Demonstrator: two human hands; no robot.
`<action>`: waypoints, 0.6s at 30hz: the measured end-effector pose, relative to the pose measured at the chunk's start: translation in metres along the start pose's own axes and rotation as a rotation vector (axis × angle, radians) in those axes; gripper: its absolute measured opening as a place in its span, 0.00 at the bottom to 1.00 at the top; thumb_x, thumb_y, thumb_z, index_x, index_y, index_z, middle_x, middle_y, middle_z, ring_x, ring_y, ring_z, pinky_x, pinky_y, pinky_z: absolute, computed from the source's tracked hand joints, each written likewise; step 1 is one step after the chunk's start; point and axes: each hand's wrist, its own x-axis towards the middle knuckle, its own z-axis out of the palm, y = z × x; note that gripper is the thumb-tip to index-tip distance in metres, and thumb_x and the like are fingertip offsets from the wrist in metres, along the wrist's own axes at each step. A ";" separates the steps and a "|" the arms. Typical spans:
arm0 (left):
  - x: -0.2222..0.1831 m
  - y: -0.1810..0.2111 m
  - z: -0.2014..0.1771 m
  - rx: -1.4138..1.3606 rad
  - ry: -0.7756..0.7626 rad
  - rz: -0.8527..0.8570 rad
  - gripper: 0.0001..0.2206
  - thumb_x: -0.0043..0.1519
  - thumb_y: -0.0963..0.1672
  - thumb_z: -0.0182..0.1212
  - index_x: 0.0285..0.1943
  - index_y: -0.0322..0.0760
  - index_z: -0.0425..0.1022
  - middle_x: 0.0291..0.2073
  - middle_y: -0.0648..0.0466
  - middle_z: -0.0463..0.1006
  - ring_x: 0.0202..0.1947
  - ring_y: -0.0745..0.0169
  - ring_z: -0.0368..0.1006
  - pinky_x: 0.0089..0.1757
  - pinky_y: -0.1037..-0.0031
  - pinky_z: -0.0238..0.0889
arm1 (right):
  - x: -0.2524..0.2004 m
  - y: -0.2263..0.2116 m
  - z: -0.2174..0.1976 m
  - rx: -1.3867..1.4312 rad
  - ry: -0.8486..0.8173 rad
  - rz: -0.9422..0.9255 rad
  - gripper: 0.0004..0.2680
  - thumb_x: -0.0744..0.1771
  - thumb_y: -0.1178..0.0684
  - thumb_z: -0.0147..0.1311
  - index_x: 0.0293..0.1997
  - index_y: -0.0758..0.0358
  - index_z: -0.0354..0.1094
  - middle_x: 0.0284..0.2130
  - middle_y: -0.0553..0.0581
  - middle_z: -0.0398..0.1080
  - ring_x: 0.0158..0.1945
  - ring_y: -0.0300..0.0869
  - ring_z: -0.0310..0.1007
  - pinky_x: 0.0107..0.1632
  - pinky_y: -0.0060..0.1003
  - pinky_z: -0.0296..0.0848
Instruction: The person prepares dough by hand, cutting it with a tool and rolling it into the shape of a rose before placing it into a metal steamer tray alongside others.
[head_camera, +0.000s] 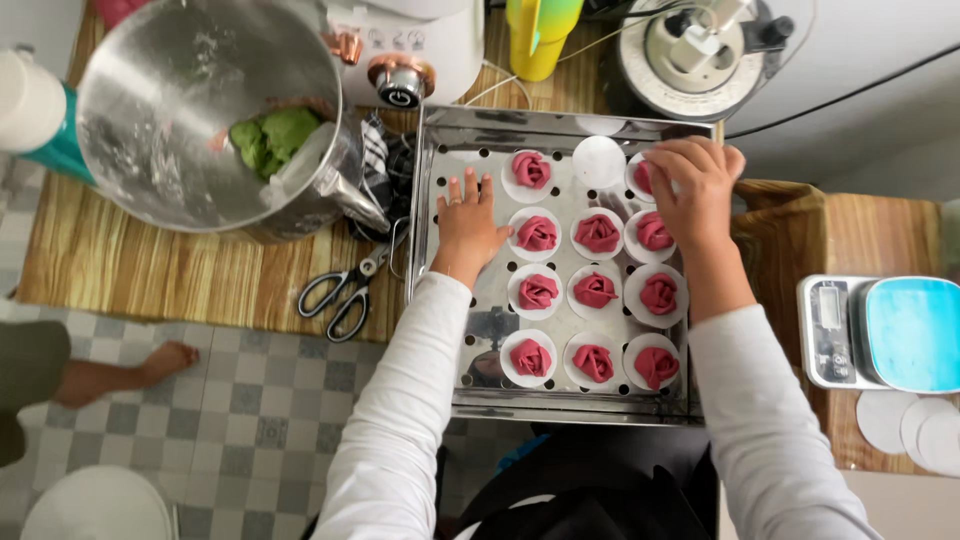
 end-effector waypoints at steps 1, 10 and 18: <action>0.002 0.001 0.000 0.007 0.006 0.020 0.34 0.53 0.53 0.47 0.64 0.36 0.37 0.62 0.44 0.37 0.61 0.42 0.34 0.54 0.52 0.32 | -0.007 0.000 -0.009 -0.018 0.010 0.007 0.06 0.59 0.59 0.55 0.35 0.54 0.69 0.34 0.48 0.68 0.41 0.41 0.63 0.43 0.34 0.50; -0.012 0.006 -0.008 0.052 0.001 -0.030 0.32 0.56 0.53 0.43 0.64 0.35 0.36 0.62 0.44 0.36 0.61 0.44 0.35 0.54 0.54 0.32 | -0.053 -0.020 -0.029 -0.178 -0.391 0.747 0.22 0.62 0.57 0.50 0.60 0.65 0.43 0.53 0.69 0.42 0.53 0.65 0.41 0.46 0.61 0.49; -0.008 0.011 0.001 0.004 0.002 -0.029 0.32 0.56 0.51 0.43 0.64 0.39 0.32 0.61 0.39 0.35 0.60 0.33 0.31 0.52 0.46 0.29 | -0.079 0.009 -0.010 -0.409 -0.358 0.618 0.13 0.62 0.55 0.43 0.51 0.63 0.56 0.32 0.64 0.67 0.37 0.55 0.65 0.36 0.47 0.66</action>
